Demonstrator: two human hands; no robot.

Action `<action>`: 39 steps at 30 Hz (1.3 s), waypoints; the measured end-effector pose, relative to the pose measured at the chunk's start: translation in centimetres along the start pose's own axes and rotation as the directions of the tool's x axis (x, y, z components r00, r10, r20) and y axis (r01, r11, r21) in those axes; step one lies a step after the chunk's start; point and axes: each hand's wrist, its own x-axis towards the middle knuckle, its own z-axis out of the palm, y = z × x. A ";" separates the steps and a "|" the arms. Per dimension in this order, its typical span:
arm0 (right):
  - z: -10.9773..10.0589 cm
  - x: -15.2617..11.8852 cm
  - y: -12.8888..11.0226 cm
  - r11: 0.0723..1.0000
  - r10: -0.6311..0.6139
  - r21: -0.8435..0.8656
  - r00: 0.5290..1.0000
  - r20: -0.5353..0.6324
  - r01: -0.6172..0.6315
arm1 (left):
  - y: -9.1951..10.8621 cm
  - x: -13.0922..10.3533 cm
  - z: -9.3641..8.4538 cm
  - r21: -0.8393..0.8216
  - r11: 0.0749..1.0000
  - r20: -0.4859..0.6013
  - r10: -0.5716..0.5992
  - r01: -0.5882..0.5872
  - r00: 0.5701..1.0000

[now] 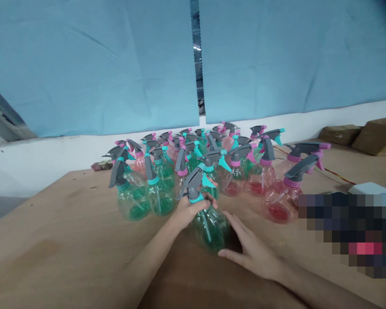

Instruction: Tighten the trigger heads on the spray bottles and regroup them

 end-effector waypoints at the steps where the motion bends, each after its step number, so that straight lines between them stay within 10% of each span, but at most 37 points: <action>1: 0.0 0.0 0.0 1.000 0.005 -0.002 1.000 0.004 -0.005 | 0.1 0.0 0.0 0.014 1.000 0.015 -0.007 0.006 1.000; 39: -0.3 0.1 -0.3 1.000 -0.013 0.014 1.000 -0.005 0.013 | 0.6 -0.3 0.5 0.016 1.000 0.027 -0.019 0.019 0.999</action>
